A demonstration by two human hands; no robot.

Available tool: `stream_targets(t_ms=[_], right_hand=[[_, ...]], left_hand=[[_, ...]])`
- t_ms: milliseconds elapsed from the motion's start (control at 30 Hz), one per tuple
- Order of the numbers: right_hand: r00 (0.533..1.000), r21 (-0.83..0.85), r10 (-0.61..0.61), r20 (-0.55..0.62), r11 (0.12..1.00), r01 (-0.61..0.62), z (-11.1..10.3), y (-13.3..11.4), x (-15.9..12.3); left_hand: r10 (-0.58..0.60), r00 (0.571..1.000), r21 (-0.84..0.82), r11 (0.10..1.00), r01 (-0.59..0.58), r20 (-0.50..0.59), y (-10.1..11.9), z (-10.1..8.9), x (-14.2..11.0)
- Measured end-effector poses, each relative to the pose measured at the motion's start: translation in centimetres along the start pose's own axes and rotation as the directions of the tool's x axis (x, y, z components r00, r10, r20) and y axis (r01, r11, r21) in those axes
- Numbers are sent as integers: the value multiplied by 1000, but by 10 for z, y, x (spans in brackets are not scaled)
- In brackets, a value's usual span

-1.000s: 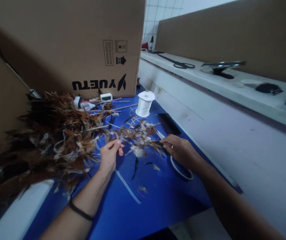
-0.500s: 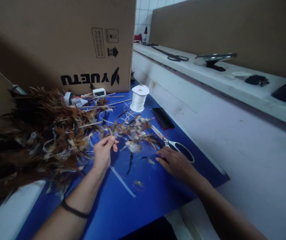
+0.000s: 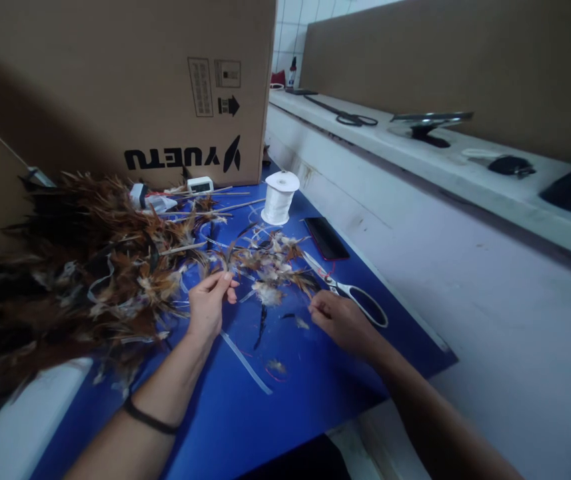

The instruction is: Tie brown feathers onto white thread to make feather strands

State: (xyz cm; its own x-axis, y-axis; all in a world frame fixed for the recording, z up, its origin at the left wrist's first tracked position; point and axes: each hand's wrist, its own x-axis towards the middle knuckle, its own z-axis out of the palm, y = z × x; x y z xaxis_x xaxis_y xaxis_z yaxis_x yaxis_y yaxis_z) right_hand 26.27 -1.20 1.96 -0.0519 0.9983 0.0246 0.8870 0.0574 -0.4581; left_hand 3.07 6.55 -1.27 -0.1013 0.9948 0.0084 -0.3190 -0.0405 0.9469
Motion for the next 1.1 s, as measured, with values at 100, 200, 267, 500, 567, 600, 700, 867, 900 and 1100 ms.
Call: stream_targets(t_ms=[100,200,267,500,567,600,700,867,900,1100], right_hand=[[997,390,48,55,919,-65,-16,4,-3],[993,648,63,99,753,-112,-37,0,-5],[995,738,66,74,667,-99,-48,-3,-5],[998,811,62,5,583,-40,-72,-18,-1],[997,807,78,14,588,-58,-78,-26,1],[996,805,84,27,589,-71,-81,-30,2],[995,805,75,70,585,-101,-86,-40,5],[996,826,2,94,558,-79,-88,-52,11],[996,831,-9,93,552,-72,-88,-55,12],[993,837,-64,98,545,-47,-92,-71,18]], left_hand=[[-6,1000,-7,1000,6,-1,1,1,-1],[-8,1000,-14,1000,8,-2,2,1,-2],[-13,1000,-19,1000,13,1,3,1,-2],[-61,996,-34,997,63,65,9,4,-6],[-85,992,-53,995,90,93,13,7,-9],[-96,989,-62,993,103,110,14,9,-11],[-137,978,-91,984,153,160,18,13,-16],[-201,941,-115,964,240,273,21,17,-24],[-220,929,-118,957,265,297,21,18,-25],[-328,855,-174,889,423,401,30,24,-35]])
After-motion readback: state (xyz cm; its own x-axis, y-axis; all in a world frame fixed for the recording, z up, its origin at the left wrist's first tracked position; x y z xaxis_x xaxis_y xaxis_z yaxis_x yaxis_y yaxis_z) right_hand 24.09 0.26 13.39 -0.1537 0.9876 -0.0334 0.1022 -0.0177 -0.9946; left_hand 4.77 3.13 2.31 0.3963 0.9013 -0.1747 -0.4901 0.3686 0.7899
